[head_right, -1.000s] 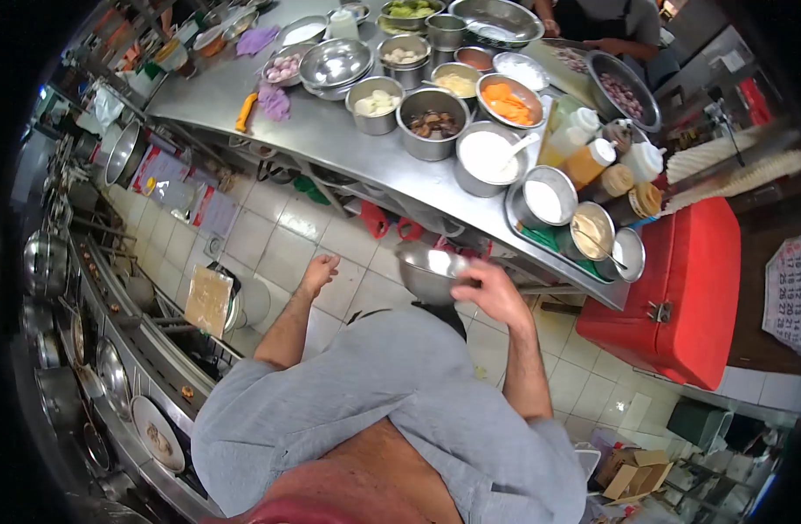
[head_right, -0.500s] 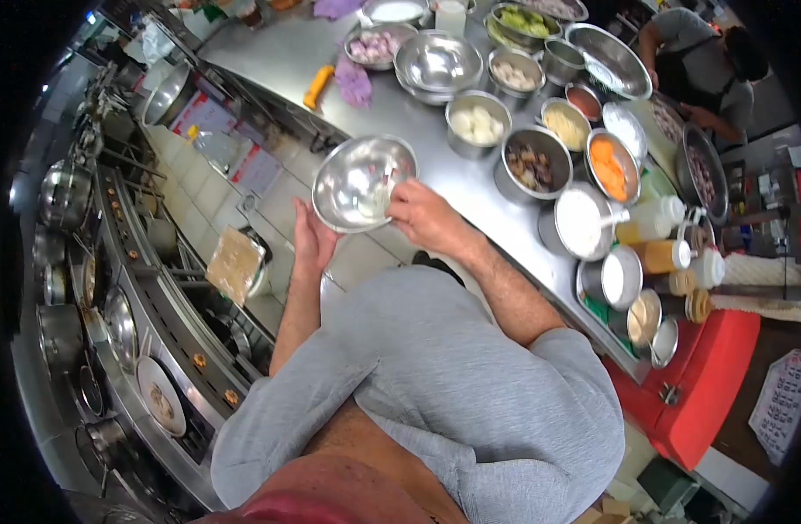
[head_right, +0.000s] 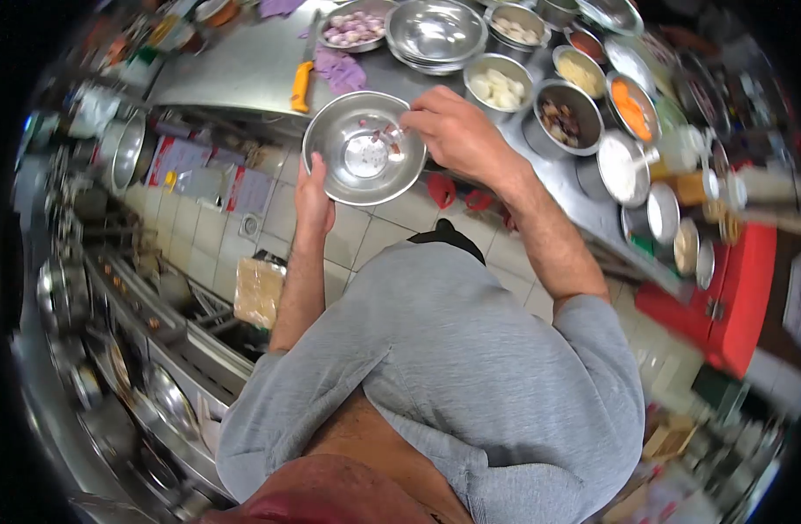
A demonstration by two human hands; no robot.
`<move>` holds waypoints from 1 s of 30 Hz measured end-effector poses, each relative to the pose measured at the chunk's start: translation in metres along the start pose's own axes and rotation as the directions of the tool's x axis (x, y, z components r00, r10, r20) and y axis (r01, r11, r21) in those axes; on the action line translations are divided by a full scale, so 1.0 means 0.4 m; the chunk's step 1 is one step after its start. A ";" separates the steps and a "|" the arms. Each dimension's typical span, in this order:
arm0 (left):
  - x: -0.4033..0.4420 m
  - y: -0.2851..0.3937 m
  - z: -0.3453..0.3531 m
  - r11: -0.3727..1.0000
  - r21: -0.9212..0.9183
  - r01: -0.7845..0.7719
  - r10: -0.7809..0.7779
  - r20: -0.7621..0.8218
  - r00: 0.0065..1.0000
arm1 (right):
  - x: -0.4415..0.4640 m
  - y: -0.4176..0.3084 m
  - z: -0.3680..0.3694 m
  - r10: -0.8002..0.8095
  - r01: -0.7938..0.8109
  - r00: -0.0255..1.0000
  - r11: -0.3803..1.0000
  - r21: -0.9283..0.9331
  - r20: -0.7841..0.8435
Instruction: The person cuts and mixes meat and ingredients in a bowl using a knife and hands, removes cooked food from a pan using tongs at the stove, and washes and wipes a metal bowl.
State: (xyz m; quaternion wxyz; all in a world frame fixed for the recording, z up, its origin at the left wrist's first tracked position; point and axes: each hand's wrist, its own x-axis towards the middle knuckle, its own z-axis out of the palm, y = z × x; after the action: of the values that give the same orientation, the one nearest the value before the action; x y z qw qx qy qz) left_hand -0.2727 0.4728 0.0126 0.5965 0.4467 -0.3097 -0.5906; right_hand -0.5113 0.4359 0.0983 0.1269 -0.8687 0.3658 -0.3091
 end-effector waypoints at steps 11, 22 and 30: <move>-0.072 -0.081 0.265 0.893 0.369 -0.258 -0.073 0.684 0.726 | -0.357 -0.081 0.083 0.475 -0.461 0.868 0.665 -0.587 -0.144; -0.534 -0.339 0.647 0.962 0.244 -0.123 -0.194 0.925 0.326 | -0.897 -0.309 -0.227 0.559 -0.922 0.349 0.348 -0.170 -0.752; -0.853 -0.475 0.853 0.973 0.156 -0.172 -0.153 0.988 0.026 | -1.236 -0.512 -0.313 0.906 -0.952 0.305 0.285 -0.108 -0.292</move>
State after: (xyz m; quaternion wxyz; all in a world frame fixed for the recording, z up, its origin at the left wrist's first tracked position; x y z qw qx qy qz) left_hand -0.6977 0.7691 0.0356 0.1572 -0.0289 -0.7070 -0.6889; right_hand -0.7437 0.9332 0.0673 0.1351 -0.4686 0.8498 -0.1999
